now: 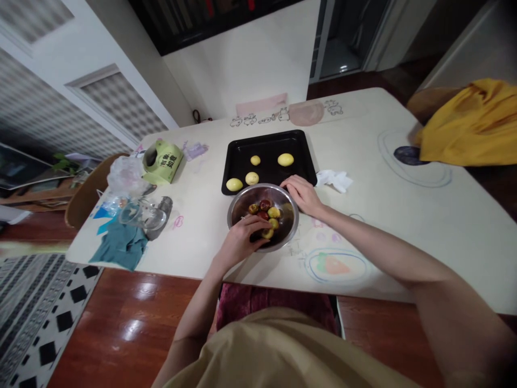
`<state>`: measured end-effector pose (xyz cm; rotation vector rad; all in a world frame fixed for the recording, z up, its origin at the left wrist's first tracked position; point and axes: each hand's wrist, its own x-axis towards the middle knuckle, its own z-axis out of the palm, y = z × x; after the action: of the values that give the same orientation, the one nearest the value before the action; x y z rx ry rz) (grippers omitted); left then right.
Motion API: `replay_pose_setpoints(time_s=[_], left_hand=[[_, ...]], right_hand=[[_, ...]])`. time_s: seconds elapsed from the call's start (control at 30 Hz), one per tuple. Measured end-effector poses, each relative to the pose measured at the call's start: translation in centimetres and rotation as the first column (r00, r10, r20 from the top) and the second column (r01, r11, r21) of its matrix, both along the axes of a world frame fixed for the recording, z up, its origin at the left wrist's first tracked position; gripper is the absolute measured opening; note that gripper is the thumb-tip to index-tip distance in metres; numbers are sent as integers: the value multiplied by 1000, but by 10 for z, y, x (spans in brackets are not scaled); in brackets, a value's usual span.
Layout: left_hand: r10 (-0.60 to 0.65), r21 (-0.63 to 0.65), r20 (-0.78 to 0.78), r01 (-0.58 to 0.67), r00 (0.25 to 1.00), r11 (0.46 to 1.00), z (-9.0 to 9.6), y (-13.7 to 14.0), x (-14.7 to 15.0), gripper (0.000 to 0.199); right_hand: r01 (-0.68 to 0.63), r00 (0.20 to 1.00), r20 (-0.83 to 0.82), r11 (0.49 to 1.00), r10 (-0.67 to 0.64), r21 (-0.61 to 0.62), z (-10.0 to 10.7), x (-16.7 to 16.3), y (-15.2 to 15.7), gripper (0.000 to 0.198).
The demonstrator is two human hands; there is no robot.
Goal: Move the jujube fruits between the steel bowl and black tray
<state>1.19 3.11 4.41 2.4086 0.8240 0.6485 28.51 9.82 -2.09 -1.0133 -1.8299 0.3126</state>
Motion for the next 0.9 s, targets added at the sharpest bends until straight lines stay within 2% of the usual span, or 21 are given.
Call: replay_pose_setpoints(time_s=[0.2,0.4,0.57,0.73,0.8,0.9], left_hand=[[27,19,-39,-26,999,999,-3,2,-2,34],[50,49,-48,-47,998,998,-3,4,-3,18],[40,58,-32,-38,999,998,0,8,-6,25],[37,94,123,-48,992,994,11,44,-13,18],[89,143,214,-122,973,982,11,67,-15,15],[217,184,354,-295,910,937,2,98,-17,21]], right_hand=[[-1,1000,3,1000,1,9,0,0,0,50],[-1,1000,6,1000,1,-15,2,0,-1,50],[-3,1000,-4,1000,3,-6,3,-1,-2,49],[5,1000,1,1000,-5,-16,5,-1,-3,48],[9,1000,0,1000,-9,-14,5,0,-4,48],[14,1000,-3,1000,-14,-10,5,0,-5,46]])
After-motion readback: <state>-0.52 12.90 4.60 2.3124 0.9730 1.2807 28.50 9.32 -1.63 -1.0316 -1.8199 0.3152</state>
